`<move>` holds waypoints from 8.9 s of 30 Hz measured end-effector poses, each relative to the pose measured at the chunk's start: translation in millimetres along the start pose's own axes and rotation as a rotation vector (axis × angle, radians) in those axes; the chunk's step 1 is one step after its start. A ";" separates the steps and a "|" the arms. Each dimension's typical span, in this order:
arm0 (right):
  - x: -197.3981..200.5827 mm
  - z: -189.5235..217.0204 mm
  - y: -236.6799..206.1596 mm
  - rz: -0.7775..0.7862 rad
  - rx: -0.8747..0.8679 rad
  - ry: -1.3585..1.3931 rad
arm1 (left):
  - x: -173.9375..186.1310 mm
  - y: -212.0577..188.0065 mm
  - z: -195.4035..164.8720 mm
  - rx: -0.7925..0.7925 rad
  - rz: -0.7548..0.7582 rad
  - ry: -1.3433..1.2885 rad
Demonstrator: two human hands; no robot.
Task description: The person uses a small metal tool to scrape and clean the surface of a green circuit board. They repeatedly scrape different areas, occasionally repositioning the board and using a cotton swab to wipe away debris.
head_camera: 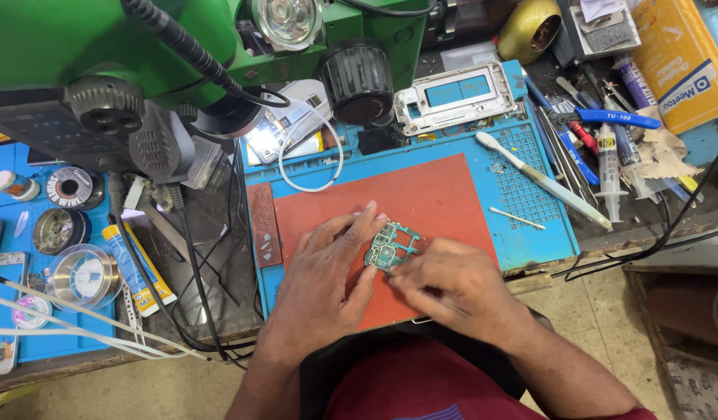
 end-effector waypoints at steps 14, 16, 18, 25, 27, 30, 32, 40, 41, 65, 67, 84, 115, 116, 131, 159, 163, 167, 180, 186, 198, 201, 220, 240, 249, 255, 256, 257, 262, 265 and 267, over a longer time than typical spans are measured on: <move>2.6 3.5 -4.4 0.013 0.051 0.003 | -3.3 -0.9 -3.6 -0.011 -0.005 -0.002; 7.6 -8.4 -5.8 -0.054 -0.112 0.022 | -4.3 -0.8 -3.9 -0.008 -0.010 0.001; 4.4 0.3 -6.8 0.013 0.017 -0.003 | -6.0 -1.0 -4.9 -0.007 -0.008 0.001; 5.6 2.1 -5.7 0.074 0.007 0.073 | -5.7 1.6 -8.5 0.006 0.000 0.004; 9.8 -5.9 -3.8 -0.008 -0.112 0.081 | -5.4 1.3 -9.0 -0.006 -0.003 0.000; 8.9 4.8 -3.8 0.004 0.050 0.012 | -7.4 -2.2 -7.5 -0.031 -0.010 -0.008; 7.1 5.8 -8.1 0.004 0.047 -0.009 | -10.3 -6.0 -2.8 -0.018 -0.004 0.003; 1.9 -15.5 -7.7 -0.044 -0.182 0.008 | -15.1 -8.4 8.2 -0.044 0.015 0.007; -0.8 -9.0 -6.0 -0.014 -0.087 -0.010 | -15.3 -8.4 9.9 -0.036 0.021 0.005; -14.3 -9.4 2.5 0.025 0.007 -0.046 | -10.6 -7.7 25.4 -0.064 0.018 0.015; -14.4 -9.5 2.7 0.026 0.015 -0.020 | -10.5 -7.6 26.0 -0.061 0.017 0.006; -17.4 -6.9 4.9 0.014 0.076 -0.055 | -13.0 -7.3 29.7 -0.061 0.020 0.020; -21.2 -12.8 14.3 0.006 0.033 -0.079 | -4.6 -3.4 40.2 -0.067 0.013 -0.002; -21.5 -11.8 14.3 0.012 0.043 -0.069 | -4.5 -3.5 40.3 -0.067 0.013 0.000; -2.4 -6.6 19.7 -0.054 -0.031 -0.006 | 11.0 11.1 14.2 -0.028 -0.016 0.003; -1.1 20.0 -27.0 -0.235 -0.022 -0.143 | -4.7 -19.9 -5.3 -0.034 -0.124 0.227; -7.4 20.4 -21.6 -0.231 0.031 -0.185 | -1.4 -18.8 3.4 0.005 -0.116 0.171; -6.8 15.9 -16.3 -0.216 -0.008 -0.173 | 3.1 -17.2 6.8 -0.003 -0.110 0.149; -12.2 10.1 -8.5 -0.190 -0.039 -0.156 | 5.6 -13.7 18.0 0.012 -0.107 0.109; -15.2 7.2 -7.6 -0.203 -0.041 -0.129 | 5.5 -13.9 22.7 0.022 -0.108 0.099; -10.8 10.3 1.6 -0.208 -0.045 -0.139 | 14.9 -5.8 20.1 0.021 -0.110 0.109; -7.0 15.7 1.5 -0.177 0.005 -0.129 | 15.2 -2.3 12.9 0.015 -0.122 0.111; 14.3 9.8 -21.5 -0.163 -0.172 -0.031 | -3.7 -12.6 -12.0 -0.012 -0.145 0.131; 4.9 18.2 -15.7 -0.176 -0.019 -0.159 | -2.1 -14.4 -3.0 -0.016 -0.141 0.113; 3.3 4.3 -9.5 -0.167 -0.146 -0.052 | -0.1 -9.7 3.5 0.001 -0.122 0.090; 3.6 3.7 -6.6 -0.164 -0.138 -0.062 | -1.7 -6.0 7.6 0.030 -0.098 0.087; 4.9 2.1 -6.6 -0.178 -0.165 -0.075 | -1.8 -6.1 7.2 0.030 -0.096 0.088; 4.2 4.2 -5.6 -0.165 -0.136 -0.071 | -1.7 -5.8 6.8 0.030 -0.096 0.089; 2.9 4.4 -5.0 -0.162 -0.149 -0.085 | -0.9 -5.5 6.4 0.039 -0.081 0.094; 1.0 0.7 -6.4 -0.161 -0.199 -0.007 | -0.1 -6.1 7.4 0.049 -0.079 0.091; 0.0 5.8 -5.2 -0.146 -0.123 -0.057 | 0.1 -6.4 7.2 0.047 -0.078 0.091</move>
Point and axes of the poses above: each hand's wrist, its own y-axis towards the middle knuckle, its own x-axis out of the back of the hand, z = x × y, the point moved 7 cm from there along y, towards the middle knuckle, and after that the axes turned 7 degrees about -y, right-handed, at the moved point
